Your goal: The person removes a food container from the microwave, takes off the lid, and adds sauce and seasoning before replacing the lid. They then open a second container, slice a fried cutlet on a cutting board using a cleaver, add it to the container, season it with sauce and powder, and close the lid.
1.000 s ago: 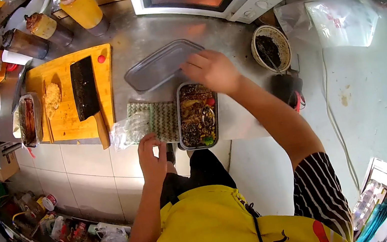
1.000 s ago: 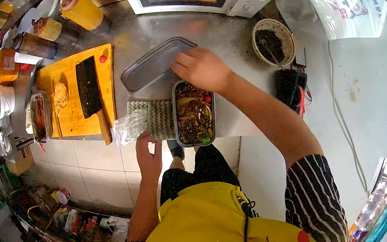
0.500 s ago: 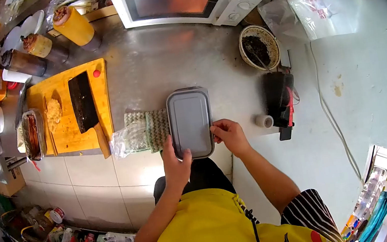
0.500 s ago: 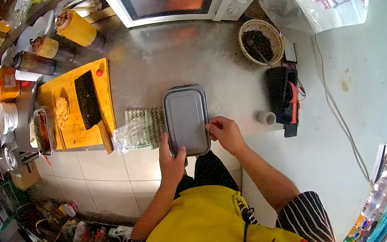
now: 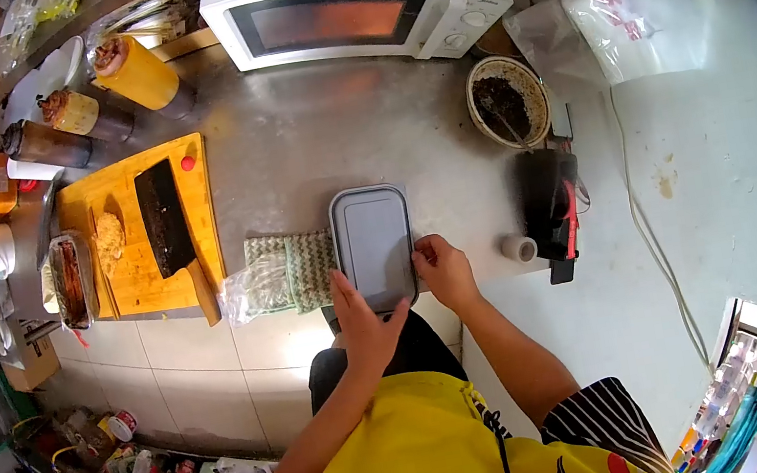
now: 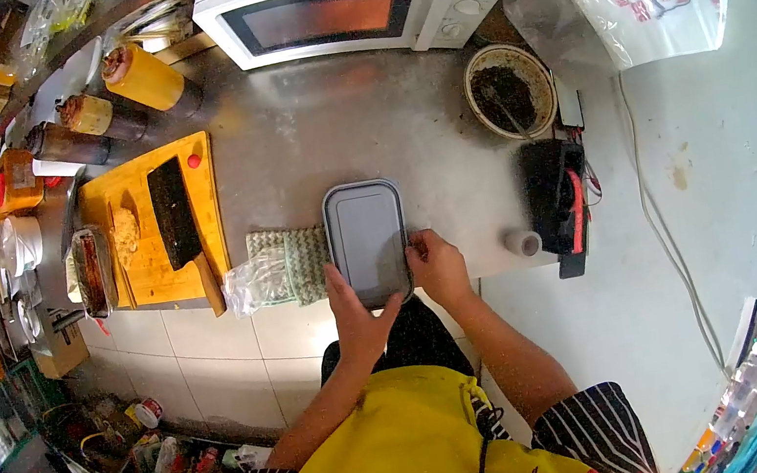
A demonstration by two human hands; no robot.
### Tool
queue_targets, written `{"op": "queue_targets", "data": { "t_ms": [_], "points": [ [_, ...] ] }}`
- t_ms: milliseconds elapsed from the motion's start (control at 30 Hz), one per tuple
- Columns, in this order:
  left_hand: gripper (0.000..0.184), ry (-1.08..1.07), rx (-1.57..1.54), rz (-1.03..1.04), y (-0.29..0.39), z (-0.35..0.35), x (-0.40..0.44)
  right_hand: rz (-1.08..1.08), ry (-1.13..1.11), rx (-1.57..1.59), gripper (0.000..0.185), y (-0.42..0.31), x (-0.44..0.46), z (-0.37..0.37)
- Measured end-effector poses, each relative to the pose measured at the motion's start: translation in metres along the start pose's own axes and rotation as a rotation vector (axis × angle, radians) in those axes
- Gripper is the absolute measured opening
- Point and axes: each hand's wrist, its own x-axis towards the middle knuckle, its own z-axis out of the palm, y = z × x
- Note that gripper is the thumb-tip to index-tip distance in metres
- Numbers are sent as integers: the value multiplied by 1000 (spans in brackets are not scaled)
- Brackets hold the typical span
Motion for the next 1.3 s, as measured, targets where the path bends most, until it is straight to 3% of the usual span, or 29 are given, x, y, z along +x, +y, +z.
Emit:
{"op": "queue_targets", "data": {
  "t_ms": [200, 400, 633, 800, 1000, 1100, 1200, 1300],
  "points": [
    [132, 78, 200, 14, 9, 17, 7, 11, -199, -9, 24, 27, 25, -3],
    [135, 77, 227, -9, 9, 22, 11, -107, -70, 146, 34, -42, 100, -24],
    [142, 107, 246, 17, 36, 18, 58, 3, -119, 159, 36, -17, 127, -6],
    [145, 13, 403, -53, 67, 19, 114, -6, -126, 106, 37, -15, 135, -6],
    [147, -283, 603, -256, 93, 4, 136, 192, -258, 357, 35, -20, 143, -4],
    [146, -352, 533, -309, 94, 0, 143, 187, -223, 439, 33, -19, 142, 5],
    [144, -319, 489, -263, 89, 0, 139, 185, -201, 360, 36, -13, 145, 9],
    [132, -68, 404, 70, 56, 5, 123, 108, -127, 345, 36, -12, 140, 11]
  ]
}}
